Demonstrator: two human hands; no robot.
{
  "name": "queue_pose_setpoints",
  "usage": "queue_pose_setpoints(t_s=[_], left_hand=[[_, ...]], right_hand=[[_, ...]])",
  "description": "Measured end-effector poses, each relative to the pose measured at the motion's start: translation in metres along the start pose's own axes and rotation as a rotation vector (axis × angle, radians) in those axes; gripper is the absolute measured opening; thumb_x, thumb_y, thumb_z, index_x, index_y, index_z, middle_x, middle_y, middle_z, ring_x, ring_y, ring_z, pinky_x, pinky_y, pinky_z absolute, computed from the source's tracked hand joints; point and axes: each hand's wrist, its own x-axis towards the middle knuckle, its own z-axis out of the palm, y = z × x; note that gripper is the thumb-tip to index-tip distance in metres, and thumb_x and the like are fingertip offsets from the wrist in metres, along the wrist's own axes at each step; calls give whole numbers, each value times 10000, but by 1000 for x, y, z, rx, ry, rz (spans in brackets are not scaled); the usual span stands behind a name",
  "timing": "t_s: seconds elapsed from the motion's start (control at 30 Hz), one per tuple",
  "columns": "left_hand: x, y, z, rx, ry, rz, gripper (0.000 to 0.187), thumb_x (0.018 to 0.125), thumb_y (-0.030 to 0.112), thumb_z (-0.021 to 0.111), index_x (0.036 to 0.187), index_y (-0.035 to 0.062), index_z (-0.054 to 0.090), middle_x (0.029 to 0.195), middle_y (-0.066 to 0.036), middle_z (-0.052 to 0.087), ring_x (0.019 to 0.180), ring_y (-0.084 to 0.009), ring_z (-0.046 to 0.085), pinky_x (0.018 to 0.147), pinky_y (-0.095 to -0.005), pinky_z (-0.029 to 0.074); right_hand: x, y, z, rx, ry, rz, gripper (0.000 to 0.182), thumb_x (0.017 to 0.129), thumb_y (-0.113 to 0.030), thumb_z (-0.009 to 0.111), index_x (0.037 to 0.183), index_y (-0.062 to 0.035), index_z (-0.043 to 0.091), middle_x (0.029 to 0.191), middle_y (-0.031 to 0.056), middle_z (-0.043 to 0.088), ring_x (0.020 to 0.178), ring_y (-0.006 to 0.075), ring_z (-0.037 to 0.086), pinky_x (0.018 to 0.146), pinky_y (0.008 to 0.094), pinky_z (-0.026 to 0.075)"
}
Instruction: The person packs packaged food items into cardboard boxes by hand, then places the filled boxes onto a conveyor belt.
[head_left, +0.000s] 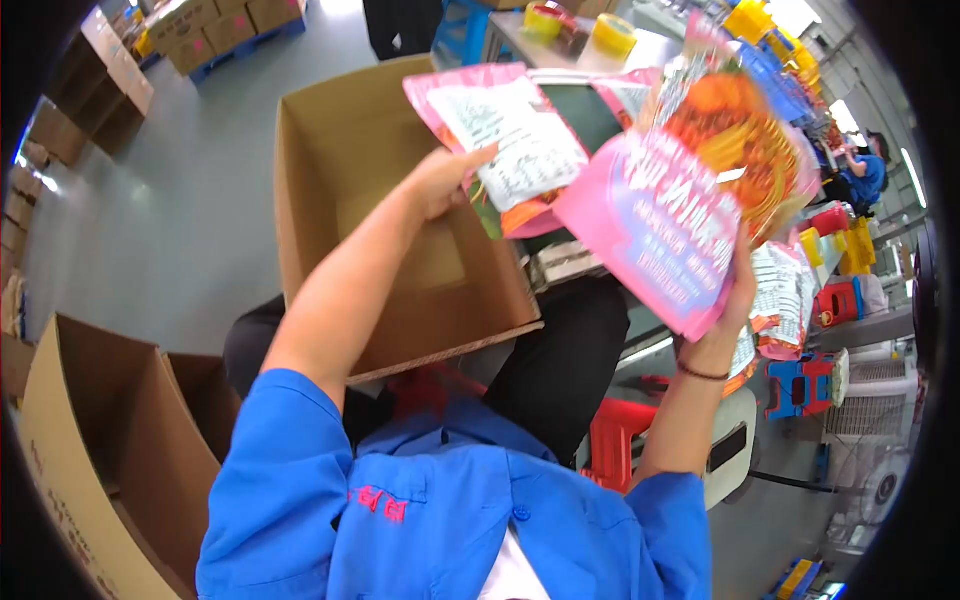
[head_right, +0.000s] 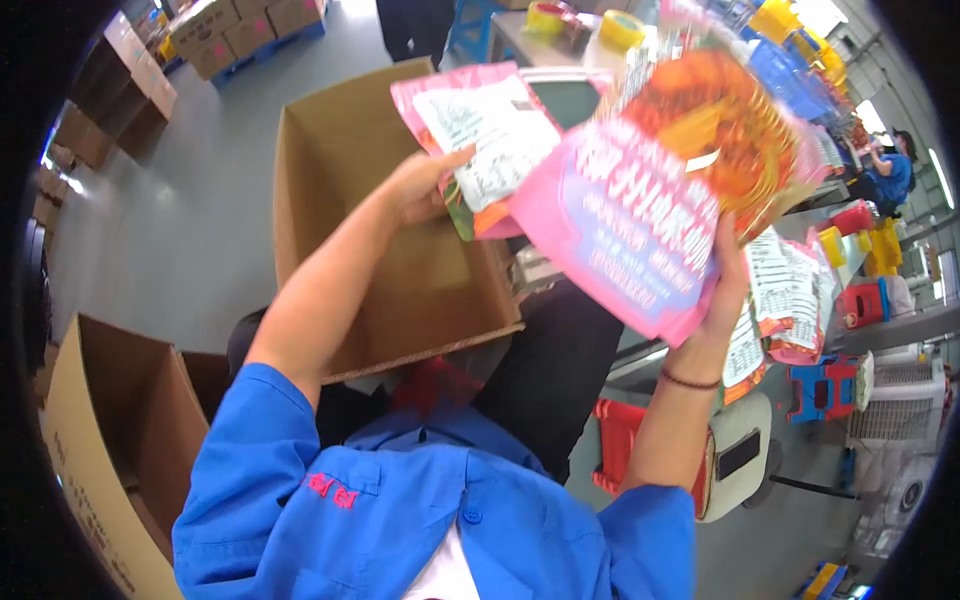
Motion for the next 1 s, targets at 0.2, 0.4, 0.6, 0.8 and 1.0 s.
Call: queue_pose_setpoints(t_s=[0.2, 0.4, 0.6, 0.8, 1.0], left_hand=[[-93, 104, -58, 739, 112, 5, 313, 862, 304, 693, 979, 15, 669, 837, -4, 650, 656, -51, 538, 572, -246, 443], [-126, 67, -89, 1760, -63, -253, 190, 823, 203, 647, 863, 23, 693, 808, -142, 686, 786, -263, 664, 695, -384, 516], [-83, -85, -110, 2113, -585, -588, 278, 845, 192, 592, 1083, 83, 685, 1200, -128, 635, 1119, -287, 608, 811, -429, 541], [-74, -326, -186, 1743, 21, -191, 426, 934, 227, 452, 1332, 106, 540, 1463, -108, 422, 1325, -240, 427, 1000, -395, 431], [-114, -318, -149, 1424, -174, -527, 383, 926, 249, 513, 1281, 117, 567, 1356, -77, 509, 1235, -219, 493, 989, -405, 425]], right_hand=[[51, 12, 71, -133, -168, 11, 342, 952, -176, 557, 1264, -36, 558, 1151, 145, 654, 1033, 229, 641, 893, 340, 516], [72, 79, 183, -583, -670, -58, 562, 940, -222, 608, 1380, -96, 282, 1075, 122, 641, 898, 174, 625, 797, 302, 518], [111, 290, 157, -1552, -1125, -29, 296, 866, -218, 605, 1155, -193, 665, 935, 185, 687, 873, 279, 670, 765, 371, 536], [54, 442, -31, -1998, -1556, -129, 528, 872, -168, 516, 1386, -283, 477, 1239, 202, 591, 1018, 370, 637, 896, 454, 504], [-9, 424, -66, -2214, -1473, 624, 659, 920, -248, 504, 1511, -291, 214, 1493, 211, 324, 1249, 458, 457, 1022, 516, 408]])
